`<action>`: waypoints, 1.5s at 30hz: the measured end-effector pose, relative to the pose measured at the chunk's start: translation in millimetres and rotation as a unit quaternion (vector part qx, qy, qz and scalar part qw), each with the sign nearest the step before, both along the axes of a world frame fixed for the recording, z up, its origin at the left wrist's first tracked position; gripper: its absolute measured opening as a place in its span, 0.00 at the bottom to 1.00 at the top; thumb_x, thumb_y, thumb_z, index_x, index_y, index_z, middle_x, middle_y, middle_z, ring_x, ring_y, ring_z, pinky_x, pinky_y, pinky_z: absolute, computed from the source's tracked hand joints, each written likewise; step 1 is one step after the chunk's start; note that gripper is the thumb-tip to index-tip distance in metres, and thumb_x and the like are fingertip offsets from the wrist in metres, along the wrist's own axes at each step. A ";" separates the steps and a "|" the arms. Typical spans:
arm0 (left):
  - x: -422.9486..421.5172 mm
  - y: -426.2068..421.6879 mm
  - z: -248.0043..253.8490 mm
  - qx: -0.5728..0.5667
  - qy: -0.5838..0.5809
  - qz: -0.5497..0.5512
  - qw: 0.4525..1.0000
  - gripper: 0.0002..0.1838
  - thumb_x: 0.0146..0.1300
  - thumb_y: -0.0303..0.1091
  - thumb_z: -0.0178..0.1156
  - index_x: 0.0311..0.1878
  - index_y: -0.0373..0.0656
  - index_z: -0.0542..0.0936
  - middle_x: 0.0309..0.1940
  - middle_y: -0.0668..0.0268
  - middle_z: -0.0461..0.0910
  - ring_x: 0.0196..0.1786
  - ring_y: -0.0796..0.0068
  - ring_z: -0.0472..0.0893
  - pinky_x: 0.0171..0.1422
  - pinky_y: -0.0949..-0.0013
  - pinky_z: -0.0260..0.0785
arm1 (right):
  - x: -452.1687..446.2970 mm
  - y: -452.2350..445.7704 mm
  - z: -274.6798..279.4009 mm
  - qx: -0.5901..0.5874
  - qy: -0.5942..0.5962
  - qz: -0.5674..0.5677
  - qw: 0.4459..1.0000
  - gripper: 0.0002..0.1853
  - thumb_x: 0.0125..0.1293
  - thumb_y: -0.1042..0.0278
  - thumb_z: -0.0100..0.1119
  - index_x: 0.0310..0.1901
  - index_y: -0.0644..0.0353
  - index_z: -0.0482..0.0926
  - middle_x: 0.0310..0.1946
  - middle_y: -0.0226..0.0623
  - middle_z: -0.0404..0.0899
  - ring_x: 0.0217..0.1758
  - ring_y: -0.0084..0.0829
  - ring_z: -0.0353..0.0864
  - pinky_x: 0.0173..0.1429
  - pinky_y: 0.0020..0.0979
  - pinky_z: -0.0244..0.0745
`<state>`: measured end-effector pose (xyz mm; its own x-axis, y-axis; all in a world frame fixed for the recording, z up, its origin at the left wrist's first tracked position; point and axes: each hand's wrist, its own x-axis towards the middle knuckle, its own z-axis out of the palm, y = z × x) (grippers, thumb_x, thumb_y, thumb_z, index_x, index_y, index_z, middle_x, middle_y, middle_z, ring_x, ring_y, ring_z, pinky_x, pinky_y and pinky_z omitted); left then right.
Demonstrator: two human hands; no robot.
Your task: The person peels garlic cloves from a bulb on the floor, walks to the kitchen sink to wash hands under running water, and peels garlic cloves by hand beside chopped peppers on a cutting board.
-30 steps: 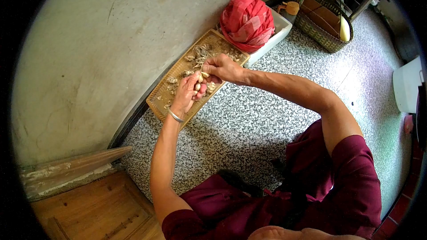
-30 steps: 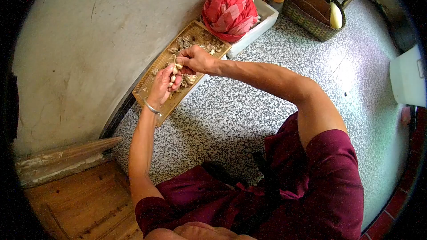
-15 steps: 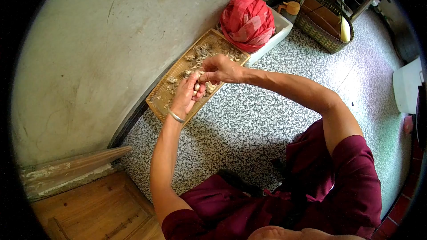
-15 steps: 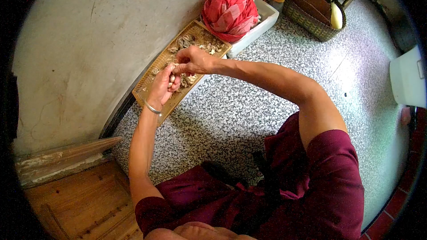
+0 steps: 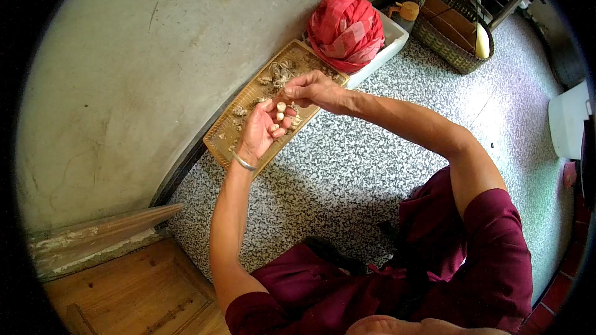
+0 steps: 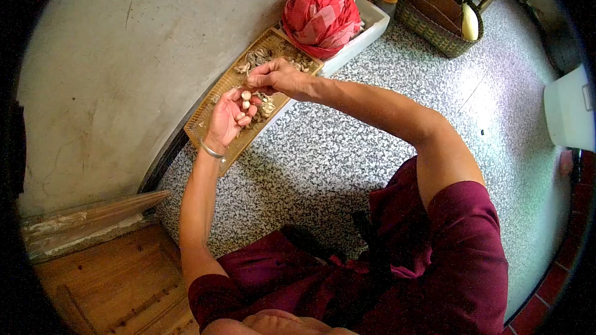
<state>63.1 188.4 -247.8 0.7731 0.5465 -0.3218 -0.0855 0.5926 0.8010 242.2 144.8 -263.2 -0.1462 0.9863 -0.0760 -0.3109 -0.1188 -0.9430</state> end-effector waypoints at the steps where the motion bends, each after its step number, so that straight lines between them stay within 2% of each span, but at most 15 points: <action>1: -0.4 0.4 -1.1 0.000 0.000 0.000 1.000 0.20 0.65 0.50 0.44 0.38 0.41 0.71 0.28 0.67 0.73 0.24 0.85 0.68 0.20 0.86 0.55 | -0.6 0.1 -0.7 0.000 0.000 0.000 1.000 0.11 0.61 0.64 0.56 0.33 0.64 0.79 0.19 0.26 0.72 0.24 0.16 0.67 0.27 0.19 0.61; 3: -1.7 1.6 -5.2 0.052 0.028 0.046 0.997 0.15 0.63 0.44 0.51 0.39 0.41 0.72 0.28 0.69 0.73 0.24 0.86 0.69 0.20 0.87 0.54 | -1.5 0.5 -4.6 0.006 -0.032 -0.007 0.999 0.06 0.60 0.70 0.57 0.30 0.63 0.80 0.20 0.27 0.75 0.22 0.17 0.70 0.26 0.21 0.66; 6: -0.5 1.2 -11.9 0.097 0.069 0.078 0.990 0.10 0.60 0.37 0.56 0.38 0.40 0.74 0.26 0.70 0.73 0.23 0.87 0.68 0.20 0.88 0.54 | -1.5 2.5 -8.1 0.041 -0.086 -0.008 0.995 0.06 0.59 0.71 0.56 0.30 0.64 0.79 0.19 0.29 0.75 0.21 0.18 0.71 0.25 0.21 0.67; 16: 3.1 -2.9 -15.0 0.184 0.170 0.092 0.964 0.09 0.59 0.35 0.58 0.36 0.39 0.76 0.25 0.71 0.72 0.22 0.88 0.67 0.19 0.87 0.53 | -4.6 -1.8 -1.6 0.076 -0.219 -0.046 0.972 0.07 0.59 0.71 0.55 0.28 0.66 0.77 0.17 0.32 0.75 0.20 0.18 0.74 0.23 0.23 0.69; 18: 5.3 -4.2 -15.8 0.176 0.161 0.106 0.965 0.09 0.59 0.35 0.58 0.36 0.39 0.76 0.24 0.71 0.72 0.22 0.87 0.66 0.19 0.87 0.54 | -3.4 -0.7 -1.0 0.066 -0.299 -0.039 0.951 0.10 0.59 0.68 0.54 0.28 0.67 0.77 0.19 0.40 0.76 0.21 0.28 0.76 0.26 0.30 0.70; 19: 5.7 -4.7 -15.1 0.177 0.161 0.106 0.965 0.09 0.59 0.35 0.58 0.36 0.39 0.76 0.24 0.71 0.72 0.22 0.87 0.66 0.19 0.87 0.54 | -4.2 0.2 -4.6 0.066 -0.300 -0.039 0.951 0.10 0.59 0.68 0.54 0.28 0.67 0.77 0.19 0.40 0.76 0.21 0.28 0.76 0.26 0.30 0.70; 21: 6.3 -5.7 -13.3 0.178 0.172 0.109 0.963 0.08 0.59 0.34 0.57 0.36 0.39 0.75 0.25 0.70 0.72 0.21 0.87 0.66 0.19 0.87 0.53 | -7.8 1.8 -9.7 0.196 -0.436 -0.120 0.870 0.13 0.58 0.64 0.52 0.27 0.67 0.75 0.21 0.49 0.76 0.25 0.43 0.77 0.30 0.39 0.70; 22: 6.3 -5.5 -13.1 0.179 0.172 0.108 0.963 0.08 0.59 0.34 0.57 0.36 0.39 0.75 0.25 0.70 0.72 0.21 0.87 0.66 0.19 0.87 0.53 | -7.6 2.3 -10.0 0.196 -0.436 -0.121 0.870 0.13 0.58 0.64 0.52 0.27 0.67 0.75 0.21 0.49 0.76 0.25 0.43 0.77 0.30 0.39 0.70; 24: 5.1 -4.3 -12.9 0.113 0.105 0.100 0.983 0.08 0.59 0.33 0.56 0.36 0.38 0.75 0.25 0.69 0.72 0.22 0.85 0.67 0.18 0.87 0.53 | -7.7 1.9 -8.1 0.161 -0.446 -0.112 0.873 0.13 0.57 0.63 0.50 0.27 0.67 0.73 0.24 0.53 0.74 0.29 0.52 0.74 0.33 0.45 0.67; 34: 3.1 0.3 -9.8 0.049 0.048 0.074 0.995 0.06 0.60 0.30 0.55 0.37 0.38 0.74 0.27 0.66 0.73 0.23 0.84 0.69 0.18 0.87 0.53 | -9.9 -0.5 -1.4 0.194 -0.429 -0.122 0.874 0.12 0.57 0.65 0.50 0.26 0.66 0.73 0.22 0.54 0.73 0.28 0.52 0.74 0.32 0.44 0.67; 37: 2.3 1.9 -12.4 0.046 0.029 0.089 0.995 0.06 0.60 0.29 0.55 0.38 0.39 0.74 0.27 0.66 0.74 0.23 0.83 0.69 0.19 0.87 0.54 | -12.1 2.0 -2.9 0.161 -0.396 -0.124 0.896 0.12 0.58 0.65 0.51 0.26 0.67 0.74 0.20 0.52 0.73 0.25 0.46 0.75 0.32 0.41 0.68; 39: 1.1 2.2 -14.4 0.045 0.010 0.077 0.996 0.06 0.60 0.28 0.55 0.39 0.39 0.74 0.28 0.66 0.74 0.24 0.82 0.70 0.20 0.87 0.55 | -14.9 3.1 -3.7 0.107 -0.294 -0.137 0.940 0.13 0.59 0.64 0.51 0.26 0.68 0.75 0.16 0.44 0.73 0.21 0.34 0.73 0.29 0.37 0.67; 40: 0.6 1.9 -15.8 0.044 0.010 0.077 0.996 0.06 0.60 0.28 0.55 0.39 0.39 0.74 0.28 0.66 0.74 0.24 0.82 0.70 0.20 0.87 0.55 | -15.7 4.6 -3.2 0.107 -0.294 -0.137 0.940 0.13 0.59 0.64 0.51 0.26 0.68 0.75 0.16 0.44 0.73 0.21 0.34 0.73 0.29 0.37 0.67; 42: 0.0 0.0 -17.7 0.031 0.004 0.089 0.996 0.07 0.59 0.28 0.55 0.40 0.39 0.74 0.29 0.65 0.74 0.25 0.82 0.70 0.20 0.87 0.55 | -16.0 7.4 -2.9 0.075 -0.247 -0.127 0.958 0.13 0.59 0.65 0.51 0.25 0.68 0.75 0.15 0.36 0.71 0.21 0.23 0.68 0.27 0.32 0.66; 45: 0.8 -0.2 -18.6 0.032 -0.003 0.088 0.996 0.07 0.59 0.28 0.55 0.40 0.40 0.74 0.29 0.65 0.74 0.25 0.83 0.70 0.20 0.87 0.56 | -8.7 9.3 -8.0 0.037 -0.199 -0.107 0.973 0.12 0.59 0.67 0.52 0.25 0.68 0.75 0.16 0.31 0.71 0.22 0.20 0.66 0.26 0.27 0.65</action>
<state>63.9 188.2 -266.3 0.6650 0.6932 -0.2779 -0.1877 0.5154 0.8362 233.5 154.2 -271.2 0.0888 0.9960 -0.0126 0.0717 -0.0190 -0.9972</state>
